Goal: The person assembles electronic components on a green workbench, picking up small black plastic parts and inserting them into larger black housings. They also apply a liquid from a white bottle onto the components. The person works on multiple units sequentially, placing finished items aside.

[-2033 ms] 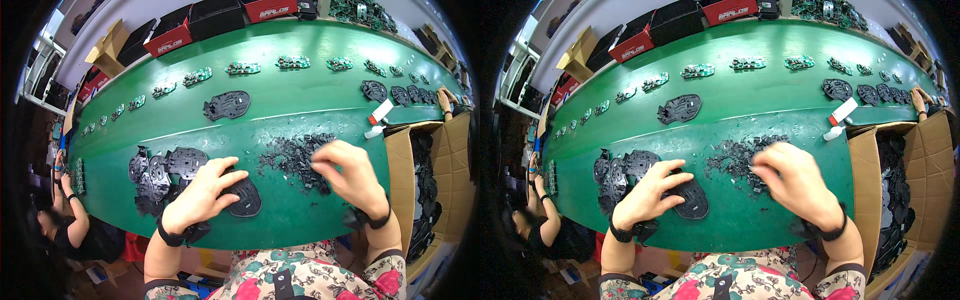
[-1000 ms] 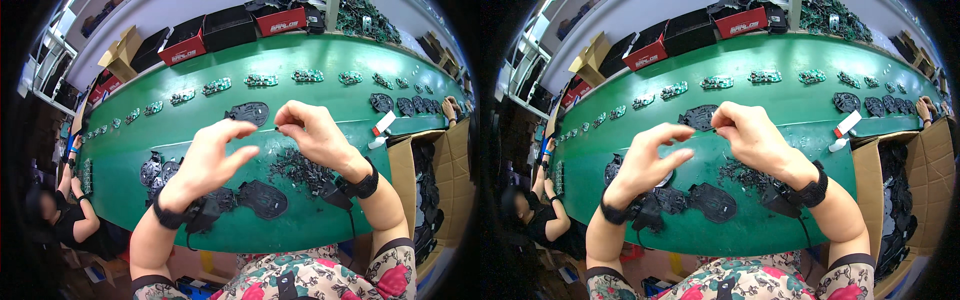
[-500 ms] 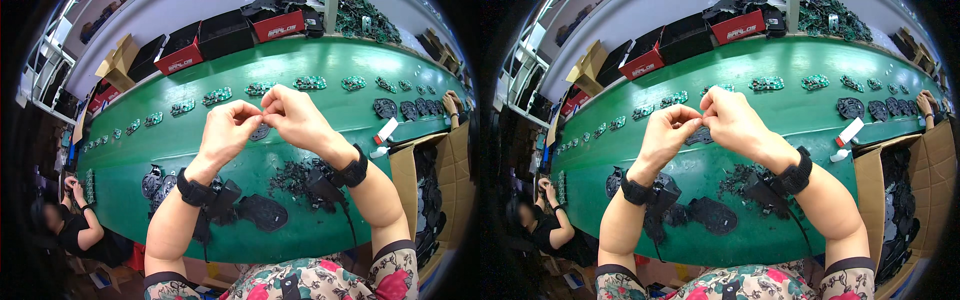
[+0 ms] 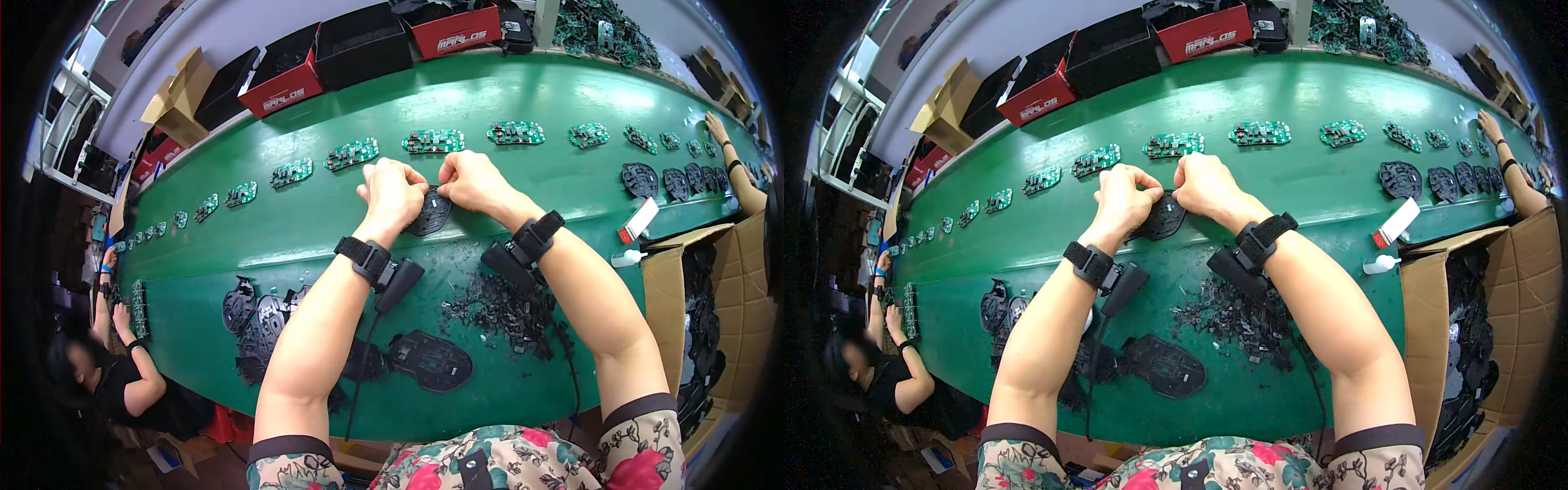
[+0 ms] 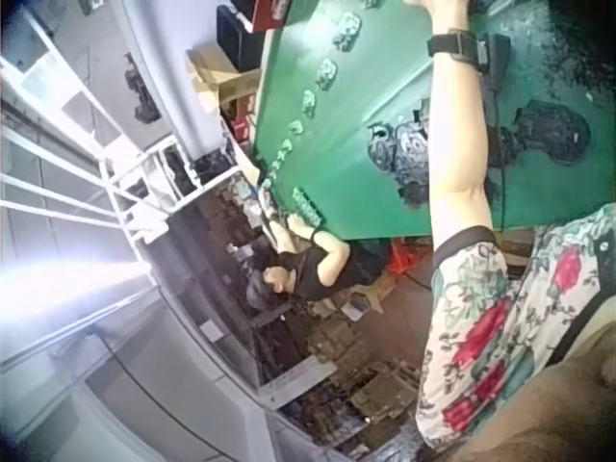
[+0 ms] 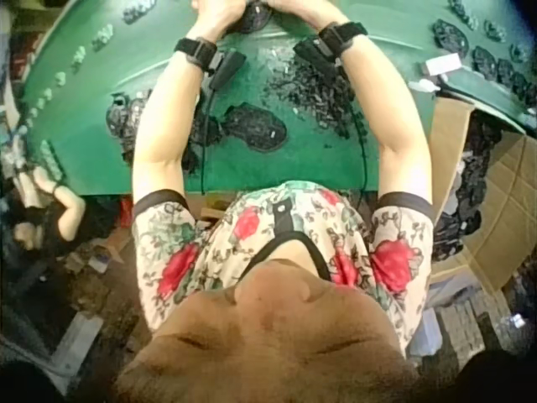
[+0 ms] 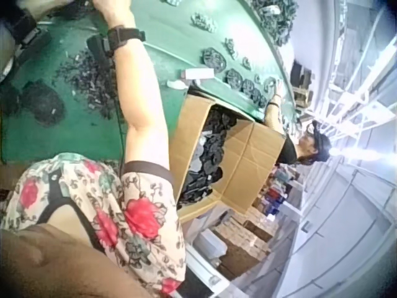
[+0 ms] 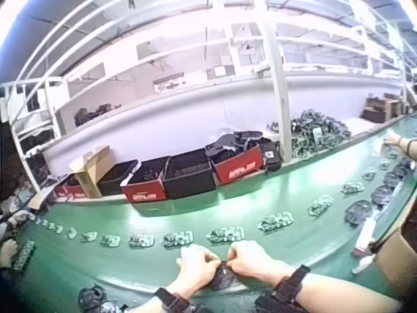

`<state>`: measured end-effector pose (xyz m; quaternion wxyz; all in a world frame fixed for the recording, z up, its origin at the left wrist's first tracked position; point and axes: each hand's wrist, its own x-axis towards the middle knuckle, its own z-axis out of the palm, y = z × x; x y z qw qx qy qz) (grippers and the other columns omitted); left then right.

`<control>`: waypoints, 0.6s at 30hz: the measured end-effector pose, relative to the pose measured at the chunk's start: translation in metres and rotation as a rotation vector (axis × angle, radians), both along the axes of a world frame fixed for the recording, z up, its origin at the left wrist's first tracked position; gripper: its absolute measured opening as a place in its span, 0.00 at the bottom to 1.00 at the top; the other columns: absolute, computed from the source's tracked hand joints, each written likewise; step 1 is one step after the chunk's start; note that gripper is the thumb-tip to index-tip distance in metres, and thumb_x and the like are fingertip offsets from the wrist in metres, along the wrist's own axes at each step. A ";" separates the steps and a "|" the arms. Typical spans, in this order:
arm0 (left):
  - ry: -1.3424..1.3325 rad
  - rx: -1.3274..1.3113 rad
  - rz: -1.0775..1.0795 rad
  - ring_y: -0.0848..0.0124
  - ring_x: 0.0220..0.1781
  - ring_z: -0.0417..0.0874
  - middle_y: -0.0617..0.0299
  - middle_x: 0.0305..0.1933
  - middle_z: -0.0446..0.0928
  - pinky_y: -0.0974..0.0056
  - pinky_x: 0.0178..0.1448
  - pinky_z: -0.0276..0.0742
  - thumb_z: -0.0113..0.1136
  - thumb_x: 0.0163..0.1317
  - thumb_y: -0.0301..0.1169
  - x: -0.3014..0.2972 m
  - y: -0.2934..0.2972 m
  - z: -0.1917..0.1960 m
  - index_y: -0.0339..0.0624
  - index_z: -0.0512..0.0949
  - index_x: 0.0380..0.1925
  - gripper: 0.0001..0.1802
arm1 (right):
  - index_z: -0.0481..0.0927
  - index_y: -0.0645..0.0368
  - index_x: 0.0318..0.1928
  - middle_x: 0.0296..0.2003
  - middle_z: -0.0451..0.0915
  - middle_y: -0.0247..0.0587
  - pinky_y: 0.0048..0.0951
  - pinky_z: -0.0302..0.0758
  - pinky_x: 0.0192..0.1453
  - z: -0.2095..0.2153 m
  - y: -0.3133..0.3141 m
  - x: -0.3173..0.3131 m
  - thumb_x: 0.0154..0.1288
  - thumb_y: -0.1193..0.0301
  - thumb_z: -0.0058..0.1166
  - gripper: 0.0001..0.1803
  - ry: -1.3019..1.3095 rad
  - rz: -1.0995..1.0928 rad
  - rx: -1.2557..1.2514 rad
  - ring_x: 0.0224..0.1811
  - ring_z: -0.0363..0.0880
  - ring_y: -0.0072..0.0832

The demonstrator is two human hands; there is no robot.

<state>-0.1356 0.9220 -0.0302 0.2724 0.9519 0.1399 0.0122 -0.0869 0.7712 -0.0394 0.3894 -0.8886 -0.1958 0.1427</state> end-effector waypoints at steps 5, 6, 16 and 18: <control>-0.027 0.029 0.051 0.57 0.57 0.71 0.57 0.42 0.81 0.48 0.62 0.63 0.70 0.47 0.34 -0.004 -0.004 -0.007 0.47 0.86 0.24 0.05 | 0.81 0.61 0.31 0.30 0.84 0.49 0.38 0.79 0.44 -0.007 -0.004 0.002 0.48 0.70 0.66 0.10 0.058 0.000 0.058 0.37 0.84 0.41; -0.036 0.029 0.058 0.57 0.58 0.69 0.57 0.42 0.81 0.48 0.63 0.62 0.70 0.47 0.34 -0.004 -0.005 -0.008 0.47 0.86 0.24 0.05 | 0.81 0.61 0.31 0.30 0.84 0.49 0.37 0.79 0.44 -0.008 -0.005 0.003 0.48 0.70 0.67 0.11 0.062 -0.002 0.055 0.37 0.84 0.41; 0.023 0.055 0.109 0.57 0.60 0.66 0.59 0.49 0.74 0.49 0.62 0.60 0.67 0.45 0.30 -0.002 -0.015 -0.008 0.49 0.84 0.20 0.01 | 0.81 0.60 0.30 0.30 0.84 0.47 0.36 0.78 0.42 -0.007 -0.002 0.001 0.49 0.68 0.67 0.11 0.047 -0.048 -0.008 0.36 0.83 0.38; 0.098 0.038 0.132 0.56 0.61 0.66 0.59 0.50 0.74 0.48 0.63 0.60 0.67 0.45 0.31 0.004 -0.014 -0.007 0.50 0.84 0.21 0.02 | 0.81 0.58 0.30 0.32 0.84 0.48 0.39 0.78 0.46 -0.006 -0.001 0.001 0.49 0.68 0.67 0.10 0.064 -0.064 -0.031 0.40 0.83 0.42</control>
